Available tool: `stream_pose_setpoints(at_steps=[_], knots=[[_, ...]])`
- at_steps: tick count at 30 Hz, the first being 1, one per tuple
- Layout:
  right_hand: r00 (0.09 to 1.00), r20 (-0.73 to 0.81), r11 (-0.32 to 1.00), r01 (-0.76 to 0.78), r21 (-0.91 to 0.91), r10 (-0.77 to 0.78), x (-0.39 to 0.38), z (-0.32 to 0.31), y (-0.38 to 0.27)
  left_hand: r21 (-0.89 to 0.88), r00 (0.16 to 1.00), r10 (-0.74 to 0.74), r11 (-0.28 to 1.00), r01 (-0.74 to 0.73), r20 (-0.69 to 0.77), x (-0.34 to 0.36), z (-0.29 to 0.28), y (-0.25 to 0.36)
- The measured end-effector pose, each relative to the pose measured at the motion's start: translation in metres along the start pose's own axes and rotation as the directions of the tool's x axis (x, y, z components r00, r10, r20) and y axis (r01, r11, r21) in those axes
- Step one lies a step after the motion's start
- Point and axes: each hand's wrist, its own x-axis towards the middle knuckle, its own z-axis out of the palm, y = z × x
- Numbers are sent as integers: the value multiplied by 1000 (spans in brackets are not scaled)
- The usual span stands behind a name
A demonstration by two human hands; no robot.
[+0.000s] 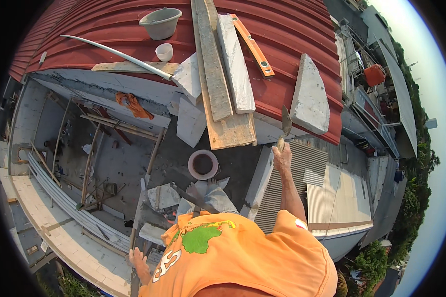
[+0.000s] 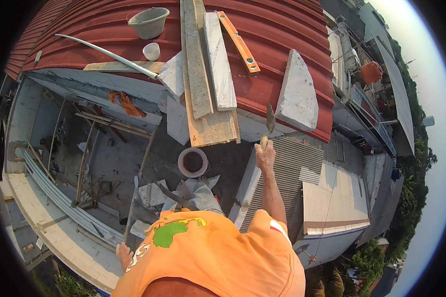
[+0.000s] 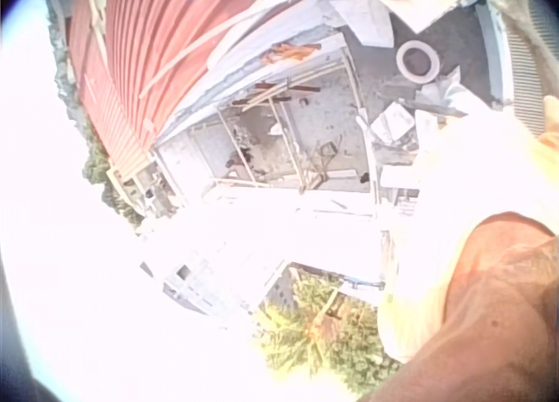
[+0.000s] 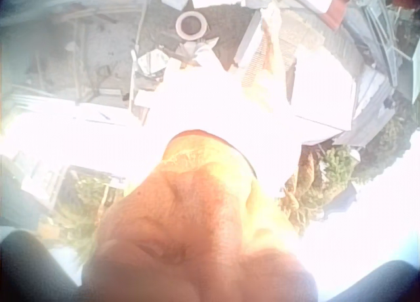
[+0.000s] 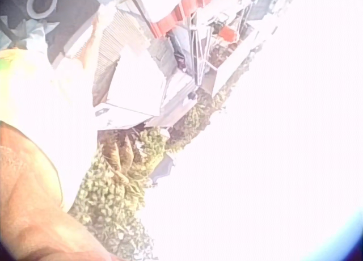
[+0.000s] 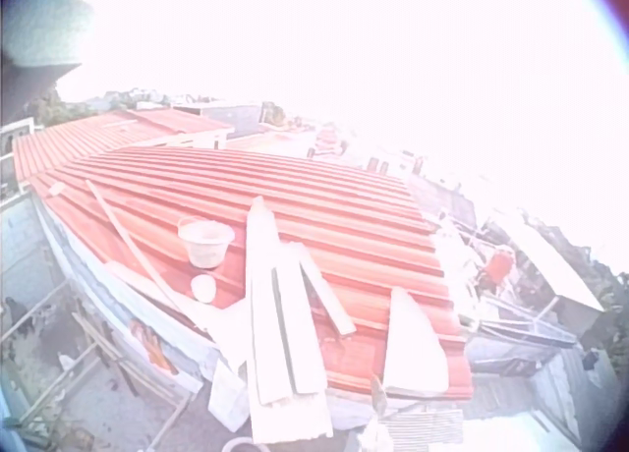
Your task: The person applies mortar to a wall edge with a trowel, handles stone blocks, and uses a spirit level to check the positioning on top of a roof structure.
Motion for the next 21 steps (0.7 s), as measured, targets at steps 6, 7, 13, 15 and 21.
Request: stream_pose_setpoints(at_steps=[6,7,13,15,21], knots=[[990,-117,957,45,-286,-81,49,44,0,42,999,0,999,-2,35,-47,-8,9],[983,-152,944,49,-326,-103,55,53,-3,158,996,-56,986,44,74,-34,-32,-7],[971,-235,949,-112,-296,41,105,119,61,324,991,-98,944,62,95,-43,-23,3],[954,-300,945,-121,-303,26,106,134,64,352,990,-107,933,69,91,-49,-20,8],[985,-154,880,-146,-451,84,92,140,79,368,990,-52,930,2,127,-53,5,36]])
